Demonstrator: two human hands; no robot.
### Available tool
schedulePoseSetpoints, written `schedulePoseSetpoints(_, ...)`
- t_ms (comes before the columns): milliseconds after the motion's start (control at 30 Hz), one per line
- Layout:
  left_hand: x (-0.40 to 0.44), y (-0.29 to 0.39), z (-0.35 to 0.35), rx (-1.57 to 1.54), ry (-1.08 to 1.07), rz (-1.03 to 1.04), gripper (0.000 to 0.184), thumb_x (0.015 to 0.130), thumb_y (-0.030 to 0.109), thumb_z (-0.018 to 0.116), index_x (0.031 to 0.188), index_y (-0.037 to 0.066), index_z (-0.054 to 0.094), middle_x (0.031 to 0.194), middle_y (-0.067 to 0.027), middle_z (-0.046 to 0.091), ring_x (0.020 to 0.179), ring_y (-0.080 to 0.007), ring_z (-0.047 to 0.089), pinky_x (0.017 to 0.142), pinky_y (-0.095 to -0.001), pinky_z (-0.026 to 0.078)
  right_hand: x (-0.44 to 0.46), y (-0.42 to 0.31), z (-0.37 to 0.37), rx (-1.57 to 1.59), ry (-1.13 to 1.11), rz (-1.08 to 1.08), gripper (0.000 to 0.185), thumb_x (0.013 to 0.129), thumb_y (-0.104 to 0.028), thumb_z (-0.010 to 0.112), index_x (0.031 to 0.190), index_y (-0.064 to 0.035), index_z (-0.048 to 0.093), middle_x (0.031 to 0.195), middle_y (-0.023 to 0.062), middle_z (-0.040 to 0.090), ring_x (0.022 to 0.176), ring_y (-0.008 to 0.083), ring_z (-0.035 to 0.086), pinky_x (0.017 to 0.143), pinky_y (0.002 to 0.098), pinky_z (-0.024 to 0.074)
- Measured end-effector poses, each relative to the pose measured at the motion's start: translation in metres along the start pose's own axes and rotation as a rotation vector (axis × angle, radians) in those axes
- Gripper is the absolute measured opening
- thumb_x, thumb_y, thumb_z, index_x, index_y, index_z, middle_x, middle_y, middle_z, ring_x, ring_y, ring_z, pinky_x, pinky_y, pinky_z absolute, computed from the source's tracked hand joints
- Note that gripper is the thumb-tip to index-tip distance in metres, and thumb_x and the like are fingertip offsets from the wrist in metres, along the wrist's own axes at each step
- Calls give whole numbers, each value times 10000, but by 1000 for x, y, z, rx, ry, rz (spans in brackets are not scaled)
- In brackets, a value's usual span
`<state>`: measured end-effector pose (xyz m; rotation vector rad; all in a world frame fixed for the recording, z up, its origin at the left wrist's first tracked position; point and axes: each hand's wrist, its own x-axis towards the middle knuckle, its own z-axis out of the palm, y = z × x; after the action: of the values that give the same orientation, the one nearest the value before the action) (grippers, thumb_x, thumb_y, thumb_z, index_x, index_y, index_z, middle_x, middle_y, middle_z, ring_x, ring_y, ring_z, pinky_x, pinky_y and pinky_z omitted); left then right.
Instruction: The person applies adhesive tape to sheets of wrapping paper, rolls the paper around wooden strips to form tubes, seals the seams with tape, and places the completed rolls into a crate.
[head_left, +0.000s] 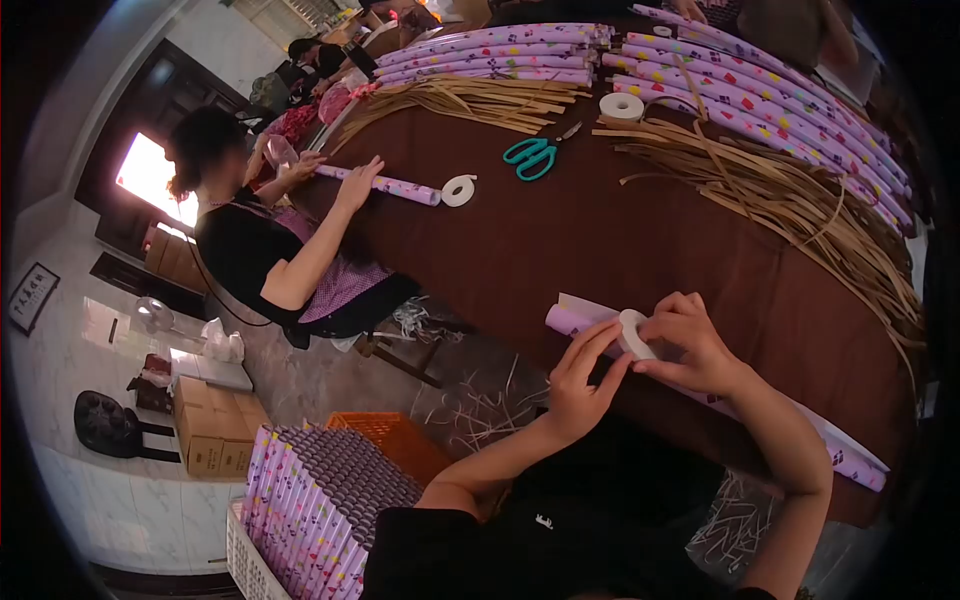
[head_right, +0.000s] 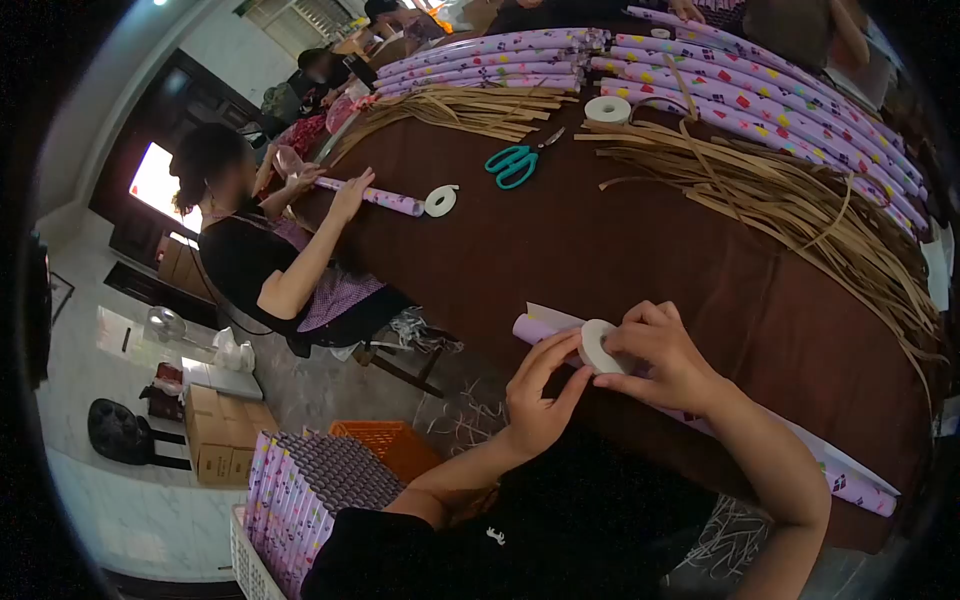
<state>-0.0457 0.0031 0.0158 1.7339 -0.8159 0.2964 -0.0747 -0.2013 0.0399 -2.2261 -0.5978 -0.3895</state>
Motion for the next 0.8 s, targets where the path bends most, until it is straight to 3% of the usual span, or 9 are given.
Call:
schedulePoseSetpoints(100,-1,1,6,-164,53,-131,328,823,-5,722,1137,-41,633,1213,-162,632,1100,-274,642,921,-343,523,-2,-3,0,-2,22,47,371,717,-296,847,975,-102,664,890,16,596,874,184,529,767,326,348)
schedulePoseSetpoints(333,2,-10,9,-186,83,-16,298,813,-46,719,1100,-40,642,1222,-174,627,1102,-273,640,933,-350,522,0,-2,1,-6,17,3,437,707,-251,854,1058,-100,642,960,52,586,897,208,526,796,329,370)
schedulePoseSetpoints(433,2,-10,8,-216,67,-2,322,817,-63,711,1126,-38,626,1257,-176,604,1132,-264,623,939,-352,522,-2,1,6,-12,39,15,465,693,-221,859,1082,-102,635,1023,69,587,928,222,530,829,340,384)
schedulePoseSetpoints(500,2,-6,6,-340,12,-77,390,865,-93,649,1234,-74,526,1389,-195,484,1231,-263,549,1014,-355,486,-2,1,5,13,45,12,477,683,-205,863,1090,-105,636,1055,72,593,951,231,538,852,348,394)
schedulePoseSetpoints(567,5,-2,8,-458,58,-136,492,865,-100,642,1320,-76,457,1421,-198,444,1265,-271,518,1055,-382,455,-4,0,6,23,59,40,476,688,-206,861,1096,-105,636,1062,73,595,957,235,541,859,350,397)
schedulePoseSetpoints(800,8,-4,10,-375,5,-119,491,829,-96,683,1292,-85,518,1370,-188,490,1227,-271,550,1031,-370,488,-5,0,5,79,84,34,419,746,-243,825,1096,-94,650,1049,70,614,975,225,550,889,346,395)
